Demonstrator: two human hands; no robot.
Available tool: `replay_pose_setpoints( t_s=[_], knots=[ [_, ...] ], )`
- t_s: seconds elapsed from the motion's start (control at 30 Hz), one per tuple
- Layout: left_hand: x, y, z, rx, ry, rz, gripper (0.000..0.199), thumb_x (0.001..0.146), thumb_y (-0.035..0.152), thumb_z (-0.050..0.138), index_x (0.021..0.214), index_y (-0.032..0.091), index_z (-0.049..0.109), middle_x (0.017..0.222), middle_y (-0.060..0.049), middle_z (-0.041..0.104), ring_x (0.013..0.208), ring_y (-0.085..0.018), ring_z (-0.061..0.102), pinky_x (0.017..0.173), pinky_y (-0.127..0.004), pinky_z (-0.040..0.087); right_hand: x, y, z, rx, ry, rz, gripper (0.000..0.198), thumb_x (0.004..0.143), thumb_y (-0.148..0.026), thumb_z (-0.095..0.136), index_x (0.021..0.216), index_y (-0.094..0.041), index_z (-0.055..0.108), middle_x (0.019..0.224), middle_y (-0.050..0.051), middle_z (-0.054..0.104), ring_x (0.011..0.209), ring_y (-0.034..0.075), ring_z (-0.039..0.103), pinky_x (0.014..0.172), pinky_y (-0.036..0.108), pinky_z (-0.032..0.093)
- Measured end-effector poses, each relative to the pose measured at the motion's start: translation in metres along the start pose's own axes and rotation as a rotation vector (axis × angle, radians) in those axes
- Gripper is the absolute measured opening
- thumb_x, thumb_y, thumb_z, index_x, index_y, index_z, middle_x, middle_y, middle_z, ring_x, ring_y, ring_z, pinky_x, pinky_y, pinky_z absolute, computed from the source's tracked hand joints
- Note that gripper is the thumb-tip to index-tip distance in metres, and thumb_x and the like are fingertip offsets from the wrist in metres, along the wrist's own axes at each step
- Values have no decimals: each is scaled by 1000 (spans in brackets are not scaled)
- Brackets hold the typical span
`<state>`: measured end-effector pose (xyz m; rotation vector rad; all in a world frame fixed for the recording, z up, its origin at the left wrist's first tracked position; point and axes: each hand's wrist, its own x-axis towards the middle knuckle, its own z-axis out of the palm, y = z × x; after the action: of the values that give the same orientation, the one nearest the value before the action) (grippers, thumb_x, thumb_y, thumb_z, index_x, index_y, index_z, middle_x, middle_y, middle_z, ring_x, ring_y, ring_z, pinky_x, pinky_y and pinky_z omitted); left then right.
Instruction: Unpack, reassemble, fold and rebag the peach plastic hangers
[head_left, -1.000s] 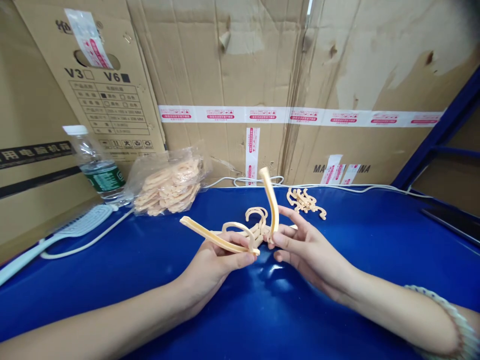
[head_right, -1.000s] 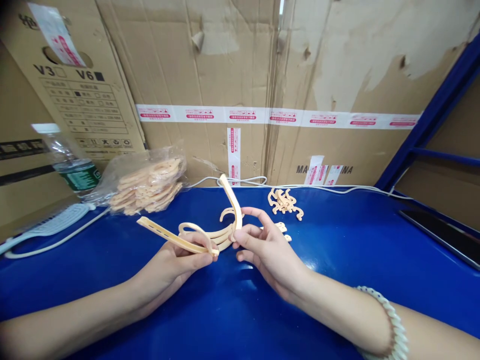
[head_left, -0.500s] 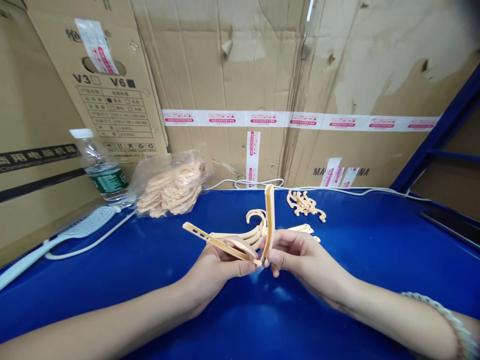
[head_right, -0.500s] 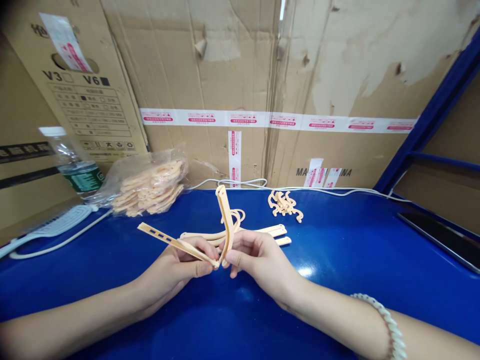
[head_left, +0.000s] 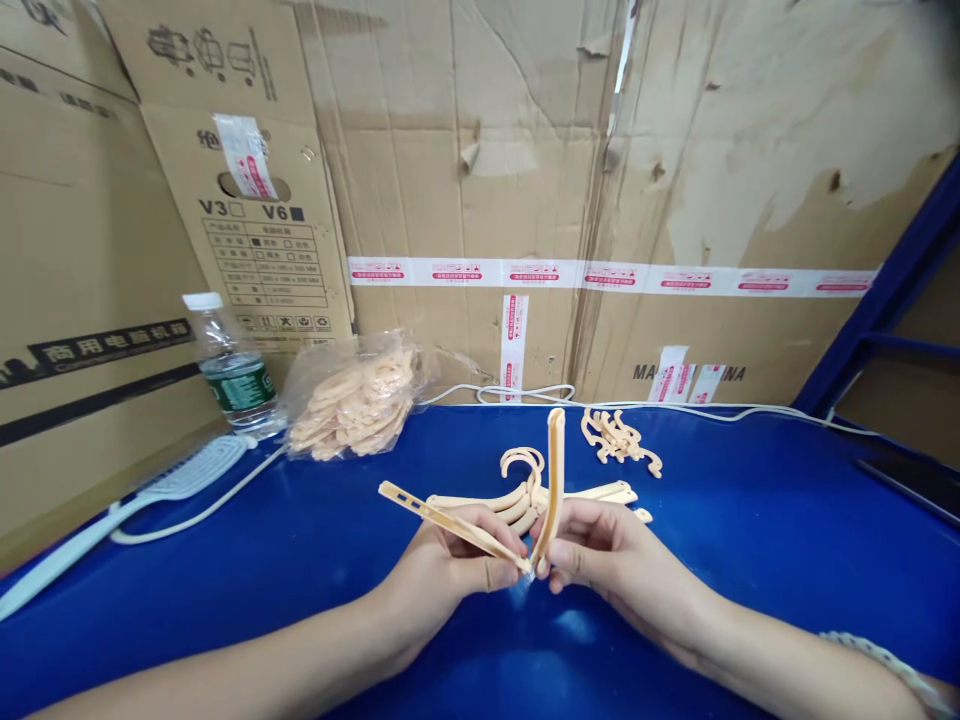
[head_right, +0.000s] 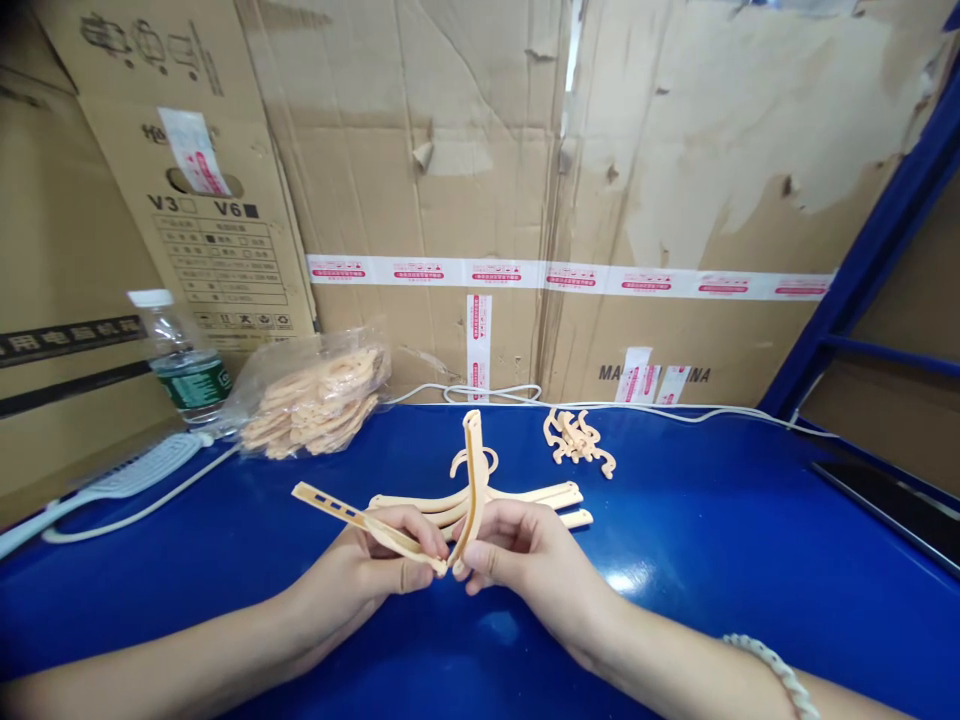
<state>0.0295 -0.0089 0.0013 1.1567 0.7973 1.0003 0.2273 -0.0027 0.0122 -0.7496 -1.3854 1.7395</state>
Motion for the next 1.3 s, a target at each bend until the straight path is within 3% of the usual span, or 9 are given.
replay_pose_setpoints(
  t_s=[0.2,0.53,0.83,1.07,1.3],
  knots=[
    [1,2,1,-19,10,14,16,59,19,86,68,18,73,78,-2,72,77,-19,64,75,-27,45,0,0,0,-16,28,-24,27,67,-36,85,78,-16,71,74,3,71,70,12,63,64,21,52],
    [0,4,0,88,-11,-36,16,63,21,84,70,18,71,78,-3,71,75,-18,60,66,-25,42,-1,-1,0,-61,16,-39,31,66,-40,85,84,-18,74,76,3,71,68,13,63,63,24,55],
    [-2,7,3,117,-3,-26,15,62,22,84,68,18,70,75,-2,68,73,-18,59,66,-26,41,1,-3,0,-73,26,-58,21,68,-32,84,82,-20,75,73,1,72,66,12,65,67,25,55],
    [-4,7,6,120,37,-33,16,62,22,84,69,19,70,73,-2,72,74,-20,63,74,-30,46,0,-3,1,-139,38,-85,16,70,-29,82,81,-20,75,74,0,72,66,13,66,70,27,56],
    [-5,7,7,137,39,0,16,66,22,83,72,19,68,91,-3,72,87,-23,66,86,-36,48,0,-1,0,-107,38,-58,22,67,-30,83,85,-19,77,74,1,74,66,11,66,68,23,55]
  ],
)
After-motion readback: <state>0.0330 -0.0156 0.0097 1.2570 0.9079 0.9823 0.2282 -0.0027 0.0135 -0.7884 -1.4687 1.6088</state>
